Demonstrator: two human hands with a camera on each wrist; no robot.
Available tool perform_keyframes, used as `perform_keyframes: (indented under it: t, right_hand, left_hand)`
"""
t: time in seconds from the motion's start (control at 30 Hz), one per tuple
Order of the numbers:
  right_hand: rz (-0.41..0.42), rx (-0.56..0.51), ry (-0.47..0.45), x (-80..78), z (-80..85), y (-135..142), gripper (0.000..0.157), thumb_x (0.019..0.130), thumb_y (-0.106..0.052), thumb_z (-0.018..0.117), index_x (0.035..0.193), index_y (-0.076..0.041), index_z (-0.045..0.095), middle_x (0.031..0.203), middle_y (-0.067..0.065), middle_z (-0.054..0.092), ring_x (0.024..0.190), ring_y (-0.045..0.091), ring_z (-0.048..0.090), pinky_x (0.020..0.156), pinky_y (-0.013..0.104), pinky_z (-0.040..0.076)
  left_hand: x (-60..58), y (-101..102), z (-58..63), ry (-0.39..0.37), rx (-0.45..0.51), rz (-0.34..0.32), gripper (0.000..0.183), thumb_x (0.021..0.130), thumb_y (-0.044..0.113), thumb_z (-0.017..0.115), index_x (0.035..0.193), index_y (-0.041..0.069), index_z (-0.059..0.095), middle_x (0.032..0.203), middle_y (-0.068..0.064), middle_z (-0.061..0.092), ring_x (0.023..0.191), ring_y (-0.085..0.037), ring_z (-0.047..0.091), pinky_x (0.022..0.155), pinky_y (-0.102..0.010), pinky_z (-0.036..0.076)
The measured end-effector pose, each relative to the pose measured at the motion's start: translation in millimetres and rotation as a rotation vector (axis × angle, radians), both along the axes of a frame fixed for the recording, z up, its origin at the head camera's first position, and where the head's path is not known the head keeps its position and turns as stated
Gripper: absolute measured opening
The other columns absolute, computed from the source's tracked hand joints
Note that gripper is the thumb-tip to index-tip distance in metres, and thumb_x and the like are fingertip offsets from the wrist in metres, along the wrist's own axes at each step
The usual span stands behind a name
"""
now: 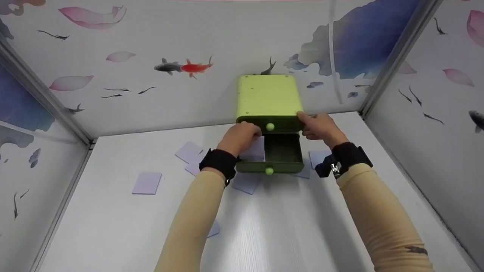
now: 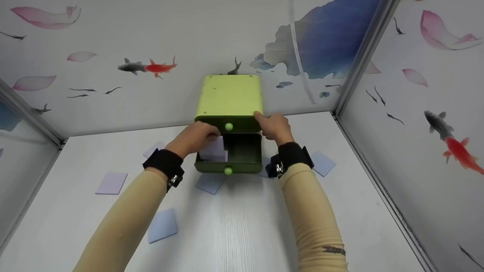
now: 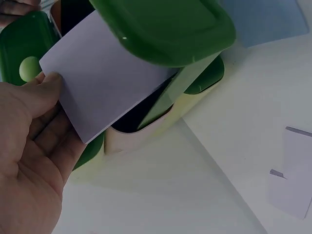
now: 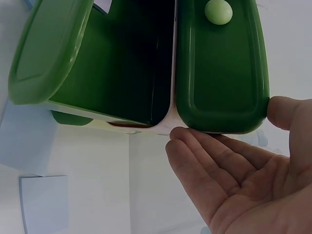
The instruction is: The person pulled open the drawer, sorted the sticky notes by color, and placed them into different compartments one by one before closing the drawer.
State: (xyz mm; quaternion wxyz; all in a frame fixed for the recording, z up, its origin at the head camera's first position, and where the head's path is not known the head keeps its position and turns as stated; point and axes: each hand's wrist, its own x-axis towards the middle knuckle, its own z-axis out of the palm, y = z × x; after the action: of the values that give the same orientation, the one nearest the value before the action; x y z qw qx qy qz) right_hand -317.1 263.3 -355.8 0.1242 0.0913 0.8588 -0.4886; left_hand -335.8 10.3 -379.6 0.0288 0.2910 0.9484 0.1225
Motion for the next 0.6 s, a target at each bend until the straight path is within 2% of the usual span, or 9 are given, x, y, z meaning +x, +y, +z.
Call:
perform_keyframes:
  t: [0.17, 0.27, 0.43, 0.5, 0.6]
  right_hand:
    - [-0.003, -0.028, -0.004, 0.3, 0.3, 0, 0.060, 0.094, -0.055, 0.052, 0.111, 0.003, 0.057, 0.087, -0.001, 0.060, 0.078, 0.003, 0.064, 0.077, 0.023, 0.056]
    - [-0.003, -0.035, -0.002, 0.9, 0.1, -1, 0.063, 0.094, -0.054, 0.053, 0.116, 0.005, 0.058, 0.088, -0.001, 0.062, 0.078, 0.003, 0.065, 0.079, 0.024, 0.056]
    - [0.003, -0.037, -0.012, 1.1, -0.1, -4, 0.070, 0.094, -0.055, 0.053, 0.129, 0.007, 0.053, 0.113, 0.013, 0.062, 0.082, 0.002, 0.064, 0.091, 0.032, 0.055]
    - [0.003, -0.041, -0.015, 1.3, 0.5, -3, 0.073, 0.095, -0.055, 0.052, 0.132, 0.008, 0.051, 0.124, 0.021, 0.059, 0.084, 0.003, 0.064, 0.096, 0.036, 0.053]
    - [-0.007, -0.043, -0.022, 1.8, 0.6, -1, 0.074, 0.094, -0.055, 0.052, 0.133, 0.007, 0.050, 0.129, 0.023, 0.057, 0.084, 0.002, 0.064, 0.099, 0.037, 0.052]
  left_hand:
    - [-2.3, 0, -11.6, -0.060, -0.030, 0.001, 0.025, 0.098, 0.009, 0.056, 0.115, 0.013, 0.073, 0.116, -0.006, 0.071, 0.108, -0.024, 0.065, 0.095, -0.037, 0.052]
    - [-2.2, -1, -17.9, -0.086, -0.032, 0.011, 0.024, 0.097, 0.008, 0.058, 0.115, 0.013, 0.073, 0.116, -0.006, 0.071, 0.109, -0.024, 0.065, 0.096, -0.037, 0.052]
    - [0.2, 1, -24.2, -0.105, -0.058, 0.017, 0.022, 0.095, 0.006, 0.059, 0.111, 0.011, 0.074, 0.112, -0.007, 0.072, 0.101, -0.024, 0.065, 0.091, -0.038, 0.053]
    - [1.6, 2, -24.9, -0.115, -0.062, 0.025, 0.024, 0.095, 0.005, 0.058, 0.112, 0.012, 0.074, 0.113, -0.008, 0.071, 0.102, -0.025, 0.065, 0.091, -0.038, 0.052]
    - [3.2, 5, -25.6, -0.128, -0.068, 0.040, 0.029, 0.096, 0.002, 0.055, 0.117, 0.013, 0.072, 0.116, -0.008, 0.070, 0.109, -0.025, 0.063, 0.094, -0.039, 0.051]
